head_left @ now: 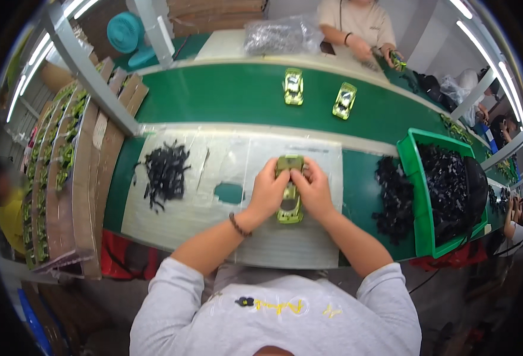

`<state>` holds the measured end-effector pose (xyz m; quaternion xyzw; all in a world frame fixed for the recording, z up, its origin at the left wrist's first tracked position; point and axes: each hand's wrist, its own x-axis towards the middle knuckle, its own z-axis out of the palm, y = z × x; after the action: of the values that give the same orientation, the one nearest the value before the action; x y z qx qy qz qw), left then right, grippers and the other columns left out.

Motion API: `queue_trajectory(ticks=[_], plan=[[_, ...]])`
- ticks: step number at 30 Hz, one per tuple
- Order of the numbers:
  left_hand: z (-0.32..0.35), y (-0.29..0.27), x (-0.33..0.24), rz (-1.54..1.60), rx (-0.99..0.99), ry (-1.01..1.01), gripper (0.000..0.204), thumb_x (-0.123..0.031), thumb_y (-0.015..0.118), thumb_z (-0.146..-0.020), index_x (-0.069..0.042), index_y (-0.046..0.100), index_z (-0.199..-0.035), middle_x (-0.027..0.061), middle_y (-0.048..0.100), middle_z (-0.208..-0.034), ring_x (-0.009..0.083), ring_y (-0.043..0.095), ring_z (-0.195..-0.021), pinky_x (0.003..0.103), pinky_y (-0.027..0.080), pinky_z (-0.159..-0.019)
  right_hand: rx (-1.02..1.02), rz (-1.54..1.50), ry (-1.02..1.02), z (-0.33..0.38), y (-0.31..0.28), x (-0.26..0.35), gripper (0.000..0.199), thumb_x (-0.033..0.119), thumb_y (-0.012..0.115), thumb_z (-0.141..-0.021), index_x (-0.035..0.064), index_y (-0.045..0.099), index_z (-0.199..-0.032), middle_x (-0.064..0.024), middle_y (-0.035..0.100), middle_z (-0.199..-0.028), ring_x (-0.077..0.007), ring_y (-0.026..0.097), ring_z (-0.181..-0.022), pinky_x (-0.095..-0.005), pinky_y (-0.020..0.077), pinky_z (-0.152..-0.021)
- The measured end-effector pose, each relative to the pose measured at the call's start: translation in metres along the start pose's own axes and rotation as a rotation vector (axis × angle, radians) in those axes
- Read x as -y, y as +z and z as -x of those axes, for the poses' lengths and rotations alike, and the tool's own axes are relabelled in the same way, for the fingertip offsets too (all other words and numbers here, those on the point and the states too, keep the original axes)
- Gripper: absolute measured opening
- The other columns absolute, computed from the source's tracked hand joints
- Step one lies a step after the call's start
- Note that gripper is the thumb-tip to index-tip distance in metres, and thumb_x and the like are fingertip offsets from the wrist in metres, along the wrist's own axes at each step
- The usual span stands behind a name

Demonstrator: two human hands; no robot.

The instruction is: The person assembles toy cars by taking car body shells from a tray, fitting small plastic pieces into the car bodies by hand, and placing the assembled car bodies onto a conveyor belt.

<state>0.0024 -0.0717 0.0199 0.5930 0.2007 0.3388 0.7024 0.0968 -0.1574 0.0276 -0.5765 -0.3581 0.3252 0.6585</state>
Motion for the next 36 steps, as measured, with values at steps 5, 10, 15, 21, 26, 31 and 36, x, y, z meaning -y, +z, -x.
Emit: queue_trajectory(ticks=[5,10,15,21,26,31,36], plan=[[-0.009,-0.003,0.004,0.086,0.068,0.0,0.021,-0.005,0.048,-0.084,0.002,0.053,-0.103,0.0064,0.061,-0.09,0.0107,0.057,-0.084,0.026,0.048,-0.073,-0.074,-0.036,-0.043,-0.007,0.004,0.001,0.029,0.004,0.054,-0.087,-0.0027,0.049,-0.115,-0.009,0.065,-0.09,-0.0103,0.061,-0.079,-0.0231,0.0487,-0.069],[-0.011,0.002,-0.001,0.124,0.117,0.028,0.022,-0.003,0.047,-0.083,0.004,0.053,-0.103,0.0069,0.06,-0.093,0.0102,0.056,-0.085,0.025,0.048,-0.074,-0.073,0.048,-0.129,-0.009,-0.003,0.001,0.028,0.006,0.054,-0.087,-0.0029,0.052,-0.114,-0.0092,0.064,-0.094,-0.0116,0.061,-0.083,-0.0251,0.0494,-0.071],[-0.011,0.004,-0.005,0.08,0.104,0.06,0.02,-0.004,0.047,-0.084,0.003,0.052,-0.102,0.006,0.06,-0.091,0.0098,0.055,-0.082,0.025,0.047,-0.071,-0.121,0.074,-0.177,-0.01,0.002,0.006,0.026,0.006,0.054,-0.086,-0.0027,0.054,-0.112,-0.0084,0.064,-0.094,-0.0109,0.061,-0.082,-0.0239,0.049,-0.07],[-0.018,0.01,0.016,0.087,-0.049,0.043,0.023,-0.012,0.06,-0.074,0.003,0.055,-0.091,0.0121,0.062,-0.081,0.0155,0.059,-0.075,0.031,0.049,-0.065,-0.134,0.045,-0.067,-0.01,-0.001,0.001,0.029,0.007,0.055,-0.087,-0.004,0.053,-0.113,-0.008,0.063,-0.095,-0.01,0.06,-0.083,-0.0232,0.048,-0.071],[-0.016,0.008,0.013,0.054,-0.06,-0.028,0.02,-0.006,0.057,-0.078,0.002,0.058,-0.097,0.0078,0.062,-0.084,0.0119,0.059,-0.074,0.027,0.049,-0.062,-0.411,0.785,-0.962,-0.014,0.037,0.036,0.027,0.005,0.061,-0.082,0.0021,0.058,-0.108,-0.0094,0.065,-0.096,-0.0154,0.062,-0.08,-0.0244,0.0475,-0.07],[-0.017,0.019,0.005,-0.148,-0.19,-0.076,0.029,-0.014,0.061,-0.069,0.0,0.058,-0.095,0.0147,0.064,-0.079,0.0236,0.062,-0.071,0.033,0.048,-0.064,0.583,0.609,-0.577,-0.009,0.158,0.065,0.012,0.007,0.062,-0.075,0.0081,0.067,-0.086,-0.013,0.065,-0.081,-0.0286,0.064,-0.074,-0.037,0.0504,-0.064],[-0.016,0.013,0.004,-0.088,-0.192,-0.133,0.03,-0.014,0.061,-0.068,0.001,0.059,-0.093,0.0189,0.063,-0.078,0.0308,0.062,-0.075,0.038,0.048,-0.068,0.873,1.072,-0.609,-0.02,0.256,0.034,0.01,-0.004,0.058,-0.065,0.0007,0.064,-0.072,-0.0189,0.064,-0.078,-0.035,0.064,-0.074,-0.0387,0.0526,-0.059]])
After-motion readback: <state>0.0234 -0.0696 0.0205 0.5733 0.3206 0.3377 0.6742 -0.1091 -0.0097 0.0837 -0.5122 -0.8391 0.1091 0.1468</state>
